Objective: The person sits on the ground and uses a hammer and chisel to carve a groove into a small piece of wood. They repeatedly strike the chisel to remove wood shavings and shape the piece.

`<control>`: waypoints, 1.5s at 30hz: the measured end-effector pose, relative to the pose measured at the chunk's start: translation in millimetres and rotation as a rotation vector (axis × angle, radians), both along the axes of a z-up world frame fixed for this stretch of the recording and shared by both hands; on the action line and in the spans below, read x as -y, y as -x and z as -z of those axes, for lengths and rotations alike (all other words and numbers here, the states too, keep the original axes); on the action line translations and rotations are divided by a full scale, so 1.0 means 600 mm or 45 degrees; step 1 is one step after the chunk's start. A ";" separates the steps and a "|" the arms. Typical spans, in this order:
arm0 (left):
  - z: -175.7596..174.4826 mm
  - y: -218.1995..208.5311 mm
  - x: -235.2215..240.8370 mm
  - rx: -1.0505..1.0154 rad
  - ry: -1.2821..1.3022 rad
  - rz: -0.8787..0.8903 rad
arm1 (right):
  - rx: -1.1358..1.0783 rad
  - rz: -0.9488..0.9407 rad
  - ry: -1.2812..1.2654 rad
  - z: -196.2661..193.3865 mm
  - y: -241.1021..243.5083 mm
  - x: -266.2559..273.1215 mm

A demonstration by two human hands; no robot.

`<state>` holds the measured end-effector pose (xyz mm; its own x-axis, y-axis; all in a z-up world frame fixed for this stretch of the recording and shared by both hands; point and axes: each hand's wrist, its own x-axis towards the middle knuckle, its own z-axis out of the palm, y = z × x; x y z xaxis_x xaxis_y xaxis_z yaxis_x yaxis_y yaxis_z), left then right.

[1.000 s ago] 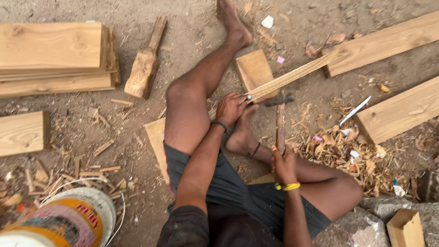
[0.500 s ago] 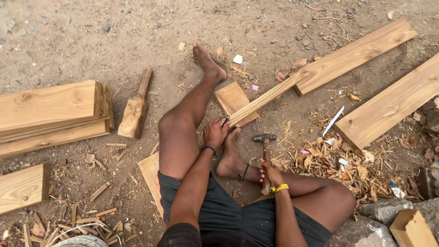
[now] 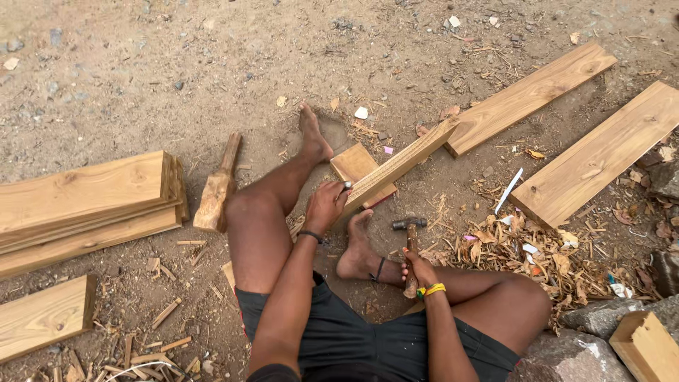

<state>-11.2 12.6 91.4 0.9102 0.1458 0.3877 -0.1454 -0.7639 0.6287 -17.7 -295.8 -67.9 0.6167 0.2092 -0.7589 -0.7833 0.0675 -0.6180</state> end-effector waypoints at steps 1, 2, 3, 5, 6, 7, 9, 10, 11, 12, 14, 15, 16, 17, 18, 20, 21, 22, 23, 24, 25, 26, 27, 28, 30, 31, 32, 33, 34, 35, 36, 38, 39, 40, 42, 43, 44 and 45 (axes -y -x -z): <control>-0.044 0.009 0.005 0.084 -0.013 0.050 | 0.001 0.010 -0.016 0.006 0.002 0.006; -0.088 0.017 0.001 0.169 -0.026 0.099 | 0.001 0.012 -0.025 0.012 0.002 0.007; -0.125 0.025 -0.001 0.252 -0.031 0.138 | 0.000 0.005 -0.026 0.015 0.003 0.010; -0.180 0.047 -0.035 0.494 -0.194 0.033 | -0.020 -0.023 -0.037 0.021 0.003 0.018; -0.193 0.061 -0.061 0.532 -0.211 -0.049 | -0.039 -0.044 -0.046 0.023 0.002 0.023; -0.196 0.079 -0.094 0.562 -0.235 -0.144 | -0.065 -0.077 -0.058 0.025 0.002 0.024; -0.168 0.112 -0.168 0.417 -0.271 -0.420 | -0.091 -0.102 -0.059 0.026 -0.002 0.030; -0.138 0.135 -0.203 0.376 -0.169 -0.529 | -0.103 -0.115 -0.060 0.025 -0.001 0.029; -0.100 0.152 -0.233 0.344 -0.063 -0.629 | -0.109 -0.114 -0.062 0.024 0.000 0.030; -0.056 0.179 -0.258 0.226 0.097 -0.744 | -0.115 -0.113 -0.064 0.021 0.003 0.033; 0.035 0.224 -0.285 0.119 0.275 -0.848 | -0.115 -0.099 -0.082 0.013 -0.002 0.030; 0.080 0.245 -0.281 0.116 0.290 -0.844 | -0.123 -0.086 -0.095 0.008 0.003 0.031; 0.121 0.257 -0.270 -0.132 0.429 -0.927 | -0.131 -0.072 -0.107 0.003 0.005 0.029; 0.156 0.267 -0.257 -0.391 0.564 -0.992 | -0.117 -0.062 -0.083 -0.003 0.008 0.028; 0.184 0.274 -0.241 -0.293 0.444 -0.852 | -0.102 -0.052 -0.058 -0.009 0.012 0.026; 0.215 0.273 -0.229 -0.288 0.273 -0.664 | -0.086 -0.046 -0.019 -0.021 0.017 0.030; 0.221 0.266 -0.227 -0.375 0.211 -0.624 | -0.082 -0.057 -0.015 -0.025 0.015 0.025; 0.223 0.263 -0.226 -0.463 0.150 -0.583 | -0.078 -0.068 -0.010 -0.030 0.016 0.021; 0.222 0.259 -0.230 -0.486 0.150 -0.576 | -0.089 -0.052 -0.017 -0.033 0.012 0.015; 0.222 0.255 -0.233 -0.509 0.150 -0.569 | -0.101 -0.035 -0.023 -0.034 0.012 0.011; 0.227 0.262 -0.224 -0.547 0.162 -0.559 | -0.124 -0.018 -0.016 -0.038 0.018 0.014; 0.232 0.265 -0.218 -0.532 0.184 -0.589 | -0.116 -0.036 -0.018 -0.044 0.016 0.012; 0.238 0.266 -0.214 -0.520 0.204 -0.616 | -0.111 -0.050 -0.021 -0.049 0.017 0.009; 0.244 0.272 -0.211 -0.508 0.223 -0.643 | -0.106 -0.064 -0.025 -0.054 0.019 0.008; 0.253 0.276 -0.205 -0.503 0.140 -0.711 | -0.052 -0.081 0.098 -0.061 0.020 -0.011; 0.260 0.266 -0.193 -0.500 0.103 -0.717 | -0.022 -0.061 0.168 -0.069 0.023 -0.008; 0.267 0.252 -0.183 -0.532 0.149 -0.704 | -0.012 -0.049 0.148 -0.078 0.019 -0.001; 0.271 0.258 -0.184 -0.577 0.179 -0.710 | -0.019 -0.055 0.114 -0.080 0.021 -0.009; 0.276 0.261 -0.184 -0.622 0.210 -0.717 | -0.025 -0.060 0.080 -0.082 0.024 -0.013; 0.283 0.269 -0.185 -0.624 0.207 -0.733 | -0.040 -0.080 0.075 -0.080 0.024 -0.021; 0.285 0.270 -0.182 -0.626 0.204 -0.749 | -0.054 -0.100 0.070 -0.080 0.020 -0.021; 0.278 0.250 -0.188 -0.678 0.259 -0.756 | -0.038 -0.112 0.060 -0.079 0.013 -0.024; 0.277 0.247 -0.192 -0.740 0.312 -0.753 | -0.021 -0.107 0.055 -0.076 0.016 -0.027; 0.273 0.239 -0.199 -0.803 0.364 -0.752 | -0.003 -0.103 0.049 -0.071 0.015 -0.031; 0.268 0.251 -0.202 -0.656 0.310 -0.738 | 0.020 -0.177 0.094 -0.068 0.009 -0.037; 0.270 0.258 -0.190 -0.587 0.301 -0.726 | 0.031 -0.215 0.133 -0.068 0.012 -0.030; 0.272 0.271 -0.185 -0.622 0.292 -0.735 | -0.008 -0.219 0.125 -0.061 0.032 -0.029; 0.273 0.268 -0.179 -0.629 0.304 -0.755 | -0.018 -0.238 0.126 -0.064 0.026 -0.031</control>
<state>-171.9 120.0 -72.2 0.7134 0.6863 -0.1417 0.5793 -0.4637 0.6704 -33.0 -277.1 -29.5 0.5635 0.2429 -0.7896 -0.7850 -0.1404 -0.6034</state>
